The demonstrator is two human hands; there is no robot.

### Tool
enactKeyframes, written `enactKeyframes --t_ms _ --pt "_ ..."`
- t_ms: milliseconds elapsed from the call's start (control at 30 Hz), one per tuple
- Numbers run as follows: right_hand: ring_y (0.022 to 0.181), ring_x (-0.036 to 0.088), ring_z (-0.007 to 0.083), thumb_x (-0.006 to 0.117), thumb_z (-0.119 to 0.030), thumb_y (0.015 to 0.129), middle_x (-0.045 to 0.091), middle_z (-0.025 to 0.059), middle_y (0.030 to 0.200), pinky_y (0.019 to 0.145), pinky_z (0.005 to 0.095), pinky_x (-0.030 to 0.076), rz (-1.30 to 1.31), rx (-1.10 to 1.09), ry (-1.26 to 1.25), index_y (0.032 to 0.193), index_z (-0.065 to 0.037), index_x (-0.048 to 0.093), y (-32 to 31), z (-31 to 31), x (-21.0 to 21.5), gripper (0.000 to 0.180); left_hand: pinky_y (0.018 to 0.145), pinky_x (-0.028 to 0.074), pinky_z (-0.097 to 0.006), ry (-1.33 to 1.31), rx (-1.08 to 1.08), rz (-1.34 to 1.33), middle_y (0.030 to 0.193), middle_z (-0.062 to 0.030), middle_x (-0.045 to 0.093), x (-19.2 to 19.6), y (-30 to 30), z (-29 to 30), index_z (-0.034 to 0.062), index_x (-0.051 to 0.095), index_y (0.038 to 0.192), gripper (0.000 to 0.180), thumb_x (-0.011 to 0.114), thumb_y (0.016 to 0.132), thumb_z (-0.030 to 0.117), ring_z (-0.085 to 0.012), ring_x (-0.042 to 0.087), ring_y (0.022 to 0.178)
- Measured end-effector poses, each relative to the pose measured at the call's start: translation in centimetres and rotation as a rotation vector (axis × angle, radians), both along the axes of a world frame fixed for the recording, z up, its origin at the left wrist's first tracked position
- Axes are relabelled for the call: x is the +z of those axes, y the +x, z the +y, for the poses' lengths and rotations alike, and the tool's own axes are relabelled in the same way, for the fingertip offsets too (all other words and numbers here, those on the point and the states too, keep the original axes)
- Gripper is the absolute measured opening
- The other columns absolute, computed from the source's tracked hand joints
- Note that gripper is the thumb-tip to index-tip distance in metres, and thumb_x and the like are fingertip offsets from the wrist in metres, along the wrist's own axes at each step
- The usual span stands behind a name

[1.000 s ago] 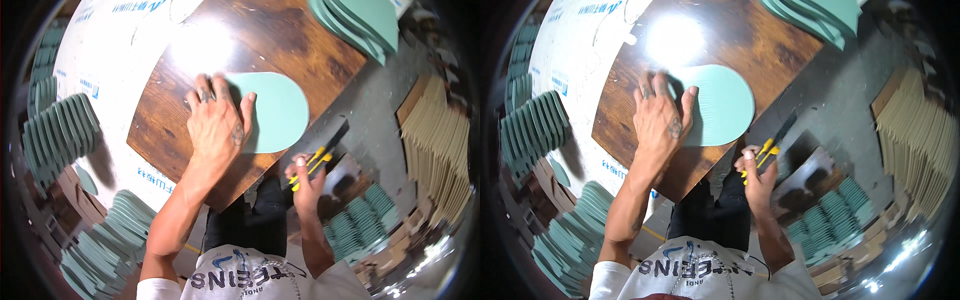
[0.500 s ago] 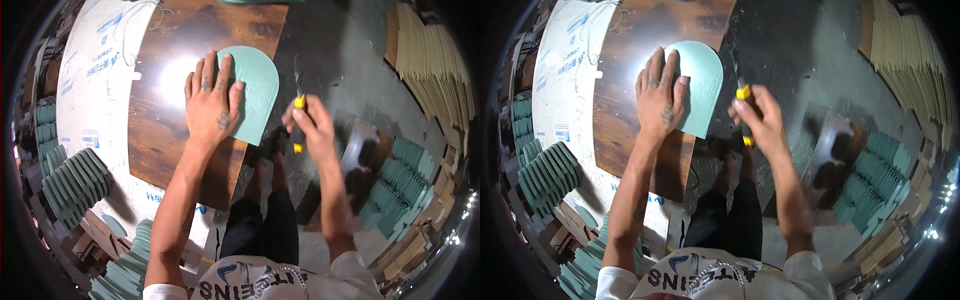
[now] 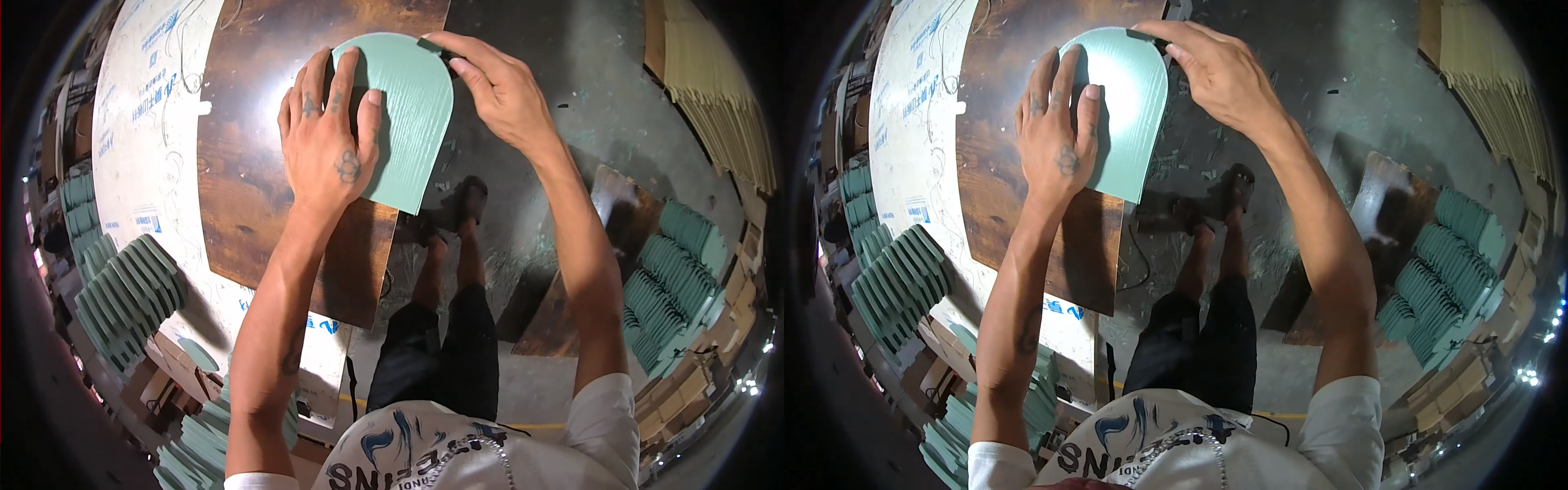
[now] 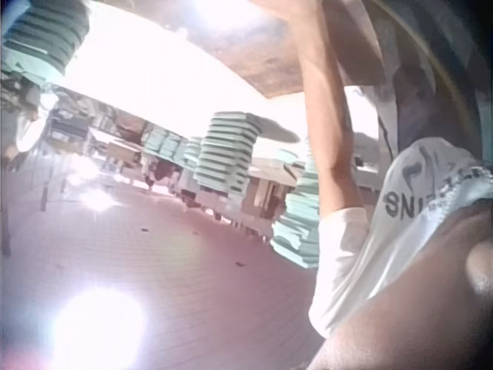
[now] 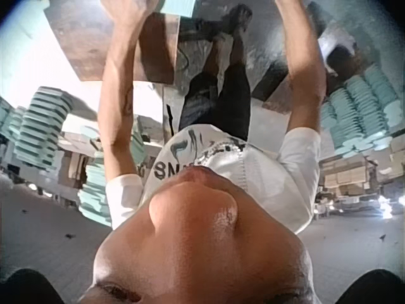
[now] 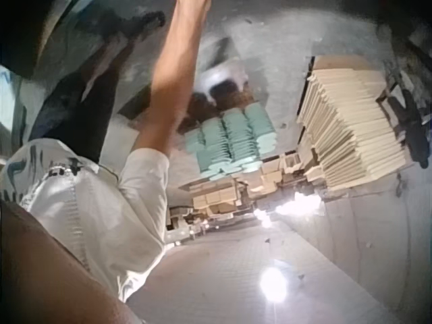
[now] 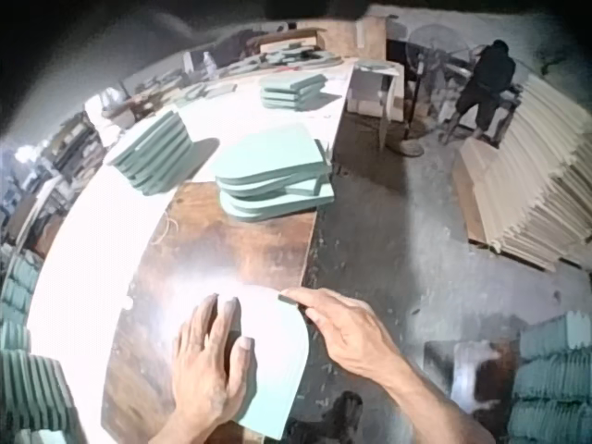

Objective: Trimming the edges of green foam chair seat components using a yellow utility knife on a wooden workbench.

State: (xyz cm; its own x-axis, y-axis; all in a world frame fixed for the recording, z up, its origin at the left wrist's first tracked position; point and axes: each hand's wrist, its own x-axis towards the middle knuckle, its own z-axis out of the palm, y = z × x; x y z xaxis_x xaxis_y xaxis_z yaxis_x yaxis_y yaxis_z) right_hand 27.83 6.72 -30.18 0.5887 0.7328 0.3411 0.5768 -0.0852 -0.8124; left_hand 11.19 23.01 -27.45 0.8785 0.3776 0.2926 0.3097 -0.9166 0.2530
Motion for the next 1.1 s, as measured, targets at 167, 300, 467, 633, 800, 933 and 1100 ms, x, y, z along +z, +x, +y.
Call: enactKeyframes --t_ms 167,300,467,633,800,933,1100 --pt "0.094 0.073 0.0286 0.052 0.003 0.096 0.075 0.0095 0.108 0.081 0.0384 0.059 -0.206 -0.077 0.022 0.130 -0.018 0.070 -3.3 -2.4 -0.4 0.044 0.116 0.033 -0.051 0.011 -0.010 -0.049 0.143 -0.0144 0.054 -0.4 0.0 0.1 0.0134 0.057 0.142 0.045 0.056 0.102 0.034 -0.0345 0.049 0.136" --pt "0.088 0.069 0.0212 0.058 0.000 0.096 0.073 0.0051 0.105 0.071 0.0326 0.057 -0.183 -0.122 -0.029 0.129 -0.025 0.072 -14.6 -5.2 -0.7 0.044 0.115 0.033 -0.052 0.012 -0.001 -0.056 0.142 -0.0141 0.054 -0.7 -0.3 0.3 0.0139 0.057 0.141 0.043 0.055 0.102 0.033 -0.0348 0.050 0.134" --pt "0.084 0.070 0.0207 0.070 0.001 0.089 0.073 0.0073 0.101 0.067 0.0328 0.056 -0.080 -0.161 0.054 0.136 -0.017 0.069 -15.6 -5.9 0.2 0.050 0.112 0.037 -0.052 0.018 -0.001 -0.025 0.145 -0.0213 0.052 -0.1 -0.6 0.0 0.0077 0.055 0.143 0.047 0.058 0.100 0.027 -0.0415 0.051 0.132" --pt "0.082 0.069 0.0240 0.061 0.012 0.086 0.070 0.0124 0.103 0.070 0.0353 0.057 -0.101 -0.336 -0.008 0.136 -0.016 0.069 -7.6 -3.1 -0.9 0.058 0.110 0.040 -0.050 -0.028 0.040 0.047 0.144 -0.0251 0.054 1.5 0.3 -1.1 0.0058 0.053 0.145 0.048 0.058 0.100 0.022 -0.0424 0.054 0.129" --pt "0.086 0.063 0.0221 0.068 -0.004 0.091 0.064 0.0063 0.097 0.070 0.0368 0.054 -0.197 -0.034 -0.121 0.132 -0.026 0.072 -16.2 -6.8 0.1 0.046 0.108 0.042 -0.050 -0.003 0.019 -0.021 0.143 -0.0248 0.054 0.4 0.1 -0.7 0.0055 0.054 0.145 0.047 0.057 0.100 0.020 -0.0420 0.056 0.126" --pt "0.088 0.064 0.0220 0.069 -0.003 0.091 0.065 0.0067 0.097 0.073 0.0361 0.055 -0.135 0.090 -0.064 0.134 -0.020 0.071 -17.3 -7.4 1.7 0.046 0.105 0.043 -0.051 -0.004 -0.008 -0.045 0.140 -0.0279 0.055 1.0 0.2 -0.1 0.0003 0.053 0.143 0.047 0.056 0.098 0.014 -0.0447 0.056 0.121" --pt "0.100 0.063 0.0325 0.051 0.008 0.090 0.066 0.0145 0.110 0.091 0.0436 0.052 -0.267 -0.249 -0.321 0.136 -0.015 0.068 -6.6 -2.2 4.3 0.053 0.117 0.034 -0.055 0.071 -0.045 -0.035 0.139 -0.0237 0.060 -1.7 -0.5 0.6 0.0006 0.057 0.140 0.051 0.052 0.091 0.014 -0.0415 0.048 0.138"
